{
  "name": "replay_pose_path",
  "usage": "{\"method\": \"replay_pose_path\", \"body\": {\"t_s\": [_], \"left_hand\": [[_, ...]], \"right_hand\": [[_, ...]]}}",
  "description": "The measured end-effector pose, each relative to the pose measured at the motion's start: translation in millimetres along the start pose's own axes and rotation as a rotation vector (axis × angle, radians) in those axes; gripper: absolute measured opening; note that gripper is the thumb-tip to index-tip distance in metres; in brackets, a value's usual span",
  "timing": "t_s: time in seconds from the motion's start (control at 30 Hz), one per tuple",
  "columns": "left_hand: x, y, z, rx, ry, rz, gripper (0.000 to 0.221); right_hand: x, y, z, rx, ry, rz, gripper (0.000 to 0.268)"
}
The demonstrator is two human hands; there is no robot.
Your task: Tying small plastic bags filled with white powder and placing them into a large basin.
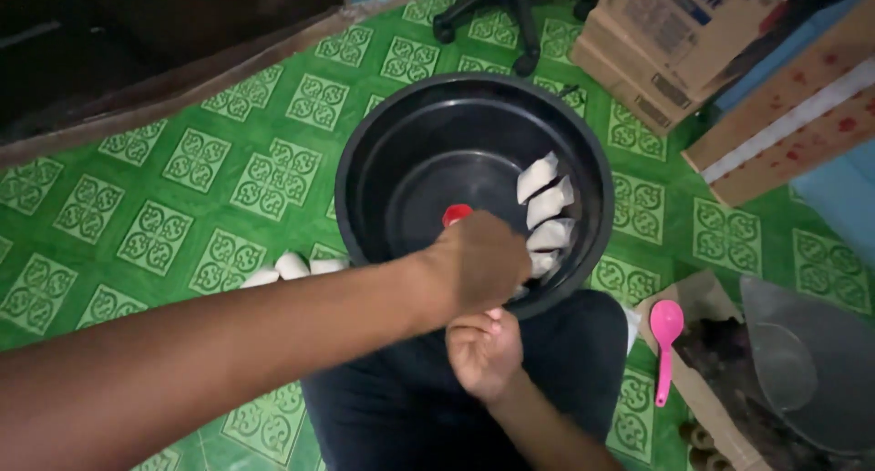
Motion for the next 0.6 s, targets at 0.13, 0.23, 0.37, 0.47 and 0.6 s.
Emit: {"method": "replay_pose_path", "body": {"t_s": [0.13, 0.23, 0.37, 0.47, 0.6], "left_hand": [[2, 48, -33, -0.42, -0.102, -0.212, 0.022], [19, 84, -52, -0.486, -0.211, -0.2, 0.016], [61, 127, -55, -0.379, -0.24, -0.484, 0.012], [95, 155, -58, -0.162, -0.309, -0.625, 0.01], [126, 158, -65, -0.193, -0.338, -0.706, 0.007]], "right_hand": [[-49, -97, -62, -0.748, -0.466, 0.615, 0.009], [-31, -158, -74, -2.177, -1.246, 1.261, 0.026], [-37, -182, -63, -2.482, -1.338, 0.553, 0.017], [-33, -197, -71, -2.618, -1.335, -0.21, 0.012], [-5, -212, -81, -2.526, -1.195, -1.239, 0.014]]}}
Point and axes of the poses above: each hand's wrist, its own x-axis away from the middle knuckle, its own y-axis out of the back of the hand, z = x × y, the point moved 6 cm from there along -x, towards the middle knuckle, and after that the axes turned 2 degrees about -x, right-handed, at the moved point
